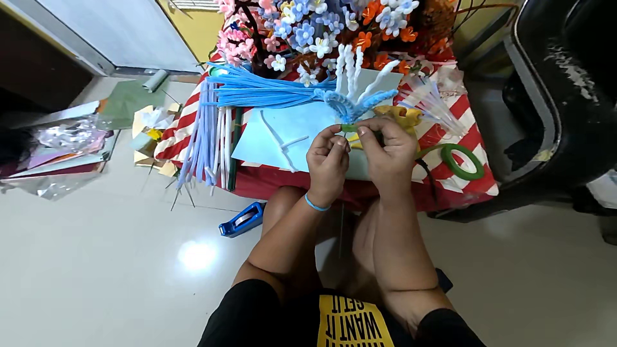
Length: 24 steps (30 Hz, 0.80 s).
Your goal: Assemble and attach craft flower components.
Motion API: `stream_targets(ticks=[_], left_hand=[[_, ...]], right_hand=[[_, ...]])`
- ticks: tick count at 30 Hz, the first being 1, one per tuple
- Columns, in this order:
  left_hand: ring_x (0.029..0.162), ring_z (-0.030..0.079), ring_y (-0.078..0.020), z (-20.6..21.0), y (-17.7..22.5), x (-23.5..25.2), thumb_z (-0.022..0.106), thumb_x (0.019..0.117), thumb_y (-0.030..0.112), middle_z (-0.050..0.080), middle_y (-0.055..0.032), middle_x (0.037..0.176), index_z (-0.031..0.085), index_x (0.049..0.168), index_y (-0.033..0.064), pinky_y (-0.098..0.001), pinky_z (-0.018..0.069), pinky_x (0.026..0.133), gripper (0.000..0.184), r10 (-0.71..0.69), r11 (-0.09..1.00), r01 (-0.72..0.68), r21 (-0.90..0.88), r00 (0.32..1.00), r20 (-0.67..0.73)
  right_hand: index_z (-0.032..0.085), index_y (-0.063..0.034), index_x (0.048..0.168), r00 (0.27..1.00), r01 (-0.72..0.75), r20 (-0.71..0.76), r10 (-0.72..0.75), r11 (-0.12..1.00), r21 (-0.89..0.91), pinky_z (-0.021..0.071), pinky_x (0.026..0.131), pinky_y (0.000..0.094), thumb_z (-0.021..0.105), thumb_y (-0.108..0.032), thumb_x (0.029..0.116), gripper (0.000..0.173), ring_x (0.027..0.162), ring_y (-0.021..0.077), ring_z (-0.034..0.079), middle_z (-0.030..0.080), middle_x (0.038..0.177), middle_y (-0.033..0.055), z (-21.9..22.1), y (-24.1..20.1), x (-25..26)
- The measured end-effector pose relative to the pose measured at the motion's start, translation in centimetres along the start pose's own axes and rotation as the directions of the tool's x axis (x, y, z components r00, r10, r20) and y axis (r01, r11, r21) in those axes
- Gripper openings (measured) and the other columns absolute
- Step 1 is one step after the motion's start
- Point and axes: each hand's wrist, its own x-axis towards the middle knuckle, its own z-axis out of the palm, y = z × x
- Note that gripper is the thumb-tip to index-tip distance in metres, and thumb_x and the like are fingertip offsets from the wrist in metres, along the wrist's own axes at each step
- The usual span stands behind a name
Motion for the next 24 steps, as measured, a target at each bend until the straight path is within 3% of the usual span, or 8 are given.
stream_targets(ticks=[7, 15, 24], left_hand=[[0.044, 0.043, 0.0007, 0.3, 0.6, -0.2, 0.048, 0.1043, 0.006, 0.057, 0.0016, 0.073, 0.061, 0.122, 0.0091, -0.0121, 0.0387, 0.04, 0.023, -0.126, 0.983, 0.126, -0.136, 0.992, 0.008], [0.043, 0.042, 0.0003, 0.2, 1.0, -0.1, 0.048, 0.1048, 0.009, 0.055, 0.0029, 0.07, 0.063, 0.119, 0.0109, -0.0122, 0.0378, 0.04, 0.021, -0.186, 0.956, 0.195, -0.221, 0.981, 0.059], [0.04, 0.04, 0.0002, -1.0, 1.1, 0.7, 0.051, 0.1058, 0.015, 0.055, 0.0033, 0.069, 0.064, 0.115, 0.0129, -0.012, 0.0367, 0.037, 0.016, -0.261, 0.856, 0.358, -0.374, 0.922, 0.285]], right_hand=[[0.069, 0.0017, 0.097, 0.996, -0.086, -0.025, 0.086, 0.996, -0.001, 0.0472, 0.062, 0.0112, 0.064, -0.003, 0.0957, 0.008, 0.069, -0.0009, 0.056, 0.063, 0.088, 0.0042, -0.1, 0.1, 0.0], [0.065, -0.0042, 0.095, 0.983, -0.182, 0.014, 0.182, 0.982, 0.058, 0.0437, 0.053, 0.0105, 0.063, -0.005, 0.0967, 0.003, 0.058, -0.0032, 0.052, 0.059, 0.075, -0.0028, 0.2, 0.2, -0.1], [0.067, -0.0084, 0.092, 0.951, -0.307, 0.119, 0.285, 0.918, 0.25, 0.0416, 0.05, 0.0134, 0.063, -0.007, 0.0978, 0.008, 0.054, -0.0009, 0.048, 0.058, 0.07, -0.0057, -0.3, 0.7, 0.2]])
